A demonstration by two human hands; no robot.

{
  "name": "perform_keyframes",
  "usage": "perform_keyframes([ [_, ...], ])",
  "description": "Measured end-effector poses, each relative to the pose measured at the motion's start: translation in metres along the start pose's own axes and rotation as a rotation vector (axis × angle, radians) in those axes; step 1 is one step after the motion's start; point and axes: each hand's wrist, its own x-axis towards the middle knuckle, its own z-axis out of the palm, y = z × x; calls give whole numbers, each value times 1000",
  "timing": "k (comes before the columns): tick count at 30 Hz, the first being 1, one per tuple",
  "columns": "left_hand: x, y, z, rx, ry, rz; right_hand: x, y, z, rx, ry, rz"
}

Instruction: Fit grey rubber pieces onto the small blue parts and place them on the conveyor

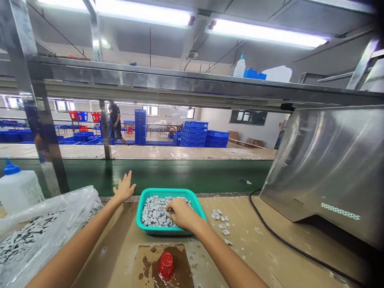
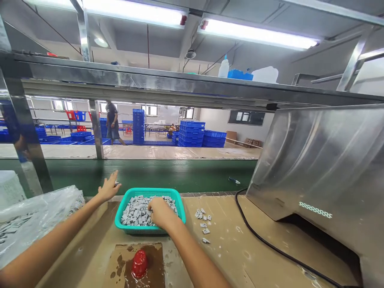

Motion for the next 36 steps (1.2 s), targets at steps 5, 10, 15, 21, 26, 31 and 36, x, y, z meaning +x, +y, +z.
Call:
perform_keyframes([
  [5, -42, 48, 18, -22, -113, 417, 0, 2, 1, -30, -28, -13],
  [10, -71, 62, 38, -78, -236, 599, -3, 5, 6, -8, -40, 2],
  [15, -71, 52, 37, -111, -322, 534, -5, 5, 7, 60, -46, 17],
  [21, -77, 59, 30, -237, -466, 513, -9, 6, -3, 192, 60, 85],
  [26, -85, 74, 24, -361, -477, 483, -18, 8, -19, 333, 220, 92],
  [31, -85, 85, 16, -468, -495, 425, -24, 6, -34, 463, 312, 53],
  [36, -97, 98, 4, -593, -575, 356, -41, 1, -47, 511, 367, 11],
])
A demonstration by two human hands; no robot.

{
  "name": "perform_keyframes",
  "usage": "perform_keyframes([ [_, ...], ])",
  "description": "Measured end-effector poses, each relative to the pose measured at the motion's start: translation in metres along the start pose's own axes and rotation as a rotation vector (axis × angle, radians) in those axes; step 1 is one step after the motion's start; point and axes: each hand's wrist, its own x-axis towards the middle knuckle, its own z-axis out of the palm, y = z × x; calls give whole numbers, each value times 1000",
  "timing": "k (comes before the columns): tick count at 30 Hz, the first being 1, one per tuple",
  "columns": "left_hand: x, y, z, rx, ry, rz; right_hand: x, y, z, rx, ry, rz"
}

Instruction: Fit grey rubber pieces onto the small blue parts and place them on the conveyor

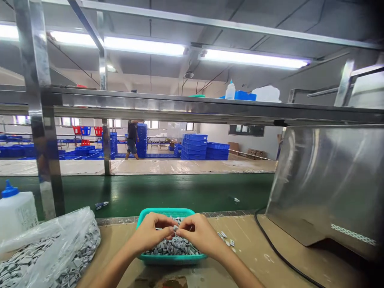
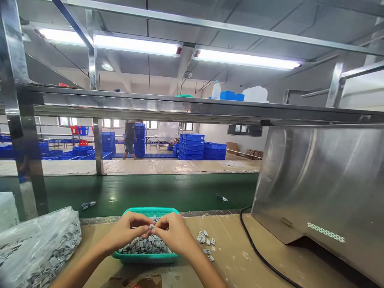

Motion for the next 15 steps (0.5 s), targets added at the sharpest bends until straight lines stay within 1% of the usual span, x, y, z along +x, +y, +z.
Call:
perform_keyframes([
  [2, 0, 5, 7, -96, 14, -6, -7, -3, -5, -6, 43, -16],
  [4, 2, 8, 15, -208, 37, -30, -16, -6, -10, -26, 114, -35],
  [7, 4, 12, 29, -398, 17, -156, -32, -10, -18, -64, 178, -81],
  [10, 5, 20, 39, -495, -89, -284, -50, -11, -28, -116, 158, -178],
  [12, 6, 27, 45, -490, -191, -329, -62, -9, -36, -175, 150, -254],
  [14, 13, 35, 50, -413, -318, -331, -73, -2, -44, -193, 178, -279],
  [15, 19, 38, 52, -315, -377, -302, -79, 4, -47, -163, 207, -253],
])
